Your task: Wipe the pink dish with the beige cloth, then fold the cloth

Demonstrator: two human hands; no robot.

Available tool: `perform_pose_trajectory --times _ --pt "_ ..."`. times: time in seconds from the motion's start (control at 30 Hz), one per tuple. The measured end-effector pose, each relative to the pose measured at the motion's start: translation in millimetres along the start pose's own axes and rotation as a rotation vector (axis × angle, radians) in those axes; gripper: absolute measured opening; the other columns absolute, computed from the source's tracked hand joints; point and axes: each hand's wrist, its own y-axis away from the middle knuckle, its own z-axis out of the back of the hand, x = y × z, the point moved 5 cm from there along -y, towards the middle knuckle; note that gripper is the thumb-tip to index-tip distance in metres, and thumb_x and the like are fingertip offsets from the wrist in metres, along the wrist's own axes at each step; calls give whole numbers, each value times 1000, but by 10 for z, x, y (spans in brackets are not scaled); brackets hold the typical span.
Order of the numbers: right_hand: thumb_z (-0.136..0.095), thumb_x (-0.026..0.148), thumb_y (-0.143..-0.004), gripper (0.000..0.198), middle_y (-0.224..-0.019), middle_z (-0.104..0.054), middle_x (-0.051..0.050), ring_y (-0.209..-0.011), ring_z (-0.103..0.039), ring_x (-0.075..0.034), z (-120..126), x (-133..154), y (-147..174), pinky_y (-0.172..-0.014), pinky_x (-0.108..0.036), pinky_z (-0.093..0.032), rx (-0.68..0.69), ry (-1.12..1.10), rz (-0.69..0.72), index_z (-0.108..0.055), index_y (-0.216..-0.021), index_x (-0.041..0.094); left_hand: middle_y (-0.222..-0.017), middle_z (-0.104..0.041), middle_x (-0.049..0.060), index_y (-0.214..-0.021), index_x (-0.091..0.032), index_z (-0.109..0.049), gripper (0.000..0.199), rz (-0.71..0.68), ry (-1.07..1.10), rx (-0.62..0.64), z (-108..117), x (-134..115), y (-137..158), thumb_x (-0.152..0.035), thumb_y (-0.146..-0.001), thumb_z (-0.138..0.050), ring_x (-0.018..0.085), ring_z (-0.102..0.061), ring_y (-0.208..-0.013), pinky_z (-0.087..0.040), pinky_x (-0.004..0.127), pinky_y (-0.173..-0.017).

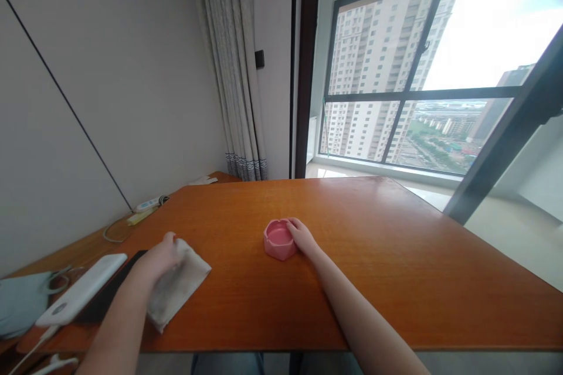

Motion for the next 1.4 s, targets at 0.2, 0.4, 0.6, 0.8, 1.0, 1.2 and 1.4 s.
perform_pose_trajectory --times 0.2,0.4,0.6,0.8,1.0,1.2,1.4 --pt "-51 48 -76 42 -114 -63 -9 -110 -55 -22 203 342 45 -98 -34 -38 -80 -225 119 -59 -105 19 -112 -61 3 -113 -21 -54 50 -673 649 146 330 -1350 573 -25 -63 -56 24 -56 -101 -42 31 -87" --pt "-16 81 -72 87 -109 -64 -14 -105 -58 -26 355 647 251 -89 -39 -43 280 -505 -28 -55 -114 16 -96 -64 7 -104 -14 -55 42 -561 1240 281 12 -2249 559 -25 -64 -61 21 -59 -86 -46 31 -76" --pt "-50 52 -77 44 -90 -68 -13 -94 -63 -27 285 496 282 -84 -39 -47 389 -575 -239 -59 -97 14 -98 -63 7 -100 -17 -57 34 -545 1155 -18 -207 -2490 390 -26 -67 -63 22 -58 -92 -43 35 -84" --pt "-43 29 -71 35 -86 -68 -12 -85 -64 -28 409 441 129 -78 -41 -50 107 -588 -249 -60 -97 12 -98 -61 7 -102 -19 -52 36 -489 1254 143 -538 -2354 175 -45 -78 -52 18 -59 -90 -48 32 -77" --pt "-44 22 -67 29 -91 -67 -6 -92 -57 -25 614 845 278 -85 -35 -43 -247 5 379 -63 -89 19 -100 -61 11 -93 -15 -56 34 -483 1120 97 -968 -2115 50 -33 -66 -67 23 -56 -99 -41 38 -91" --pt "-47 18 -72 13 -70 -63 -1 -78 -57 -19 -63 798 464 -92 -34 -33 303 666 471 -59 -68 21 -110 -62 10 -103 -16 -58 29 -624 1068 110 -1226 -2163 159 -24 -77 -50 21 -56 -104 -39 35 -95" --pt "-66 45 -65 37 -90 -63 -9 -95 -52 -28 -129 644 504 -88 -41 -33 266 827 434 -62 -94 21 -110 -64 7 -104 -19 -60 30 -629 1021 59 -1296 -2134 117 -26 -81 -43 20 -57 -104 -40 34 -95"
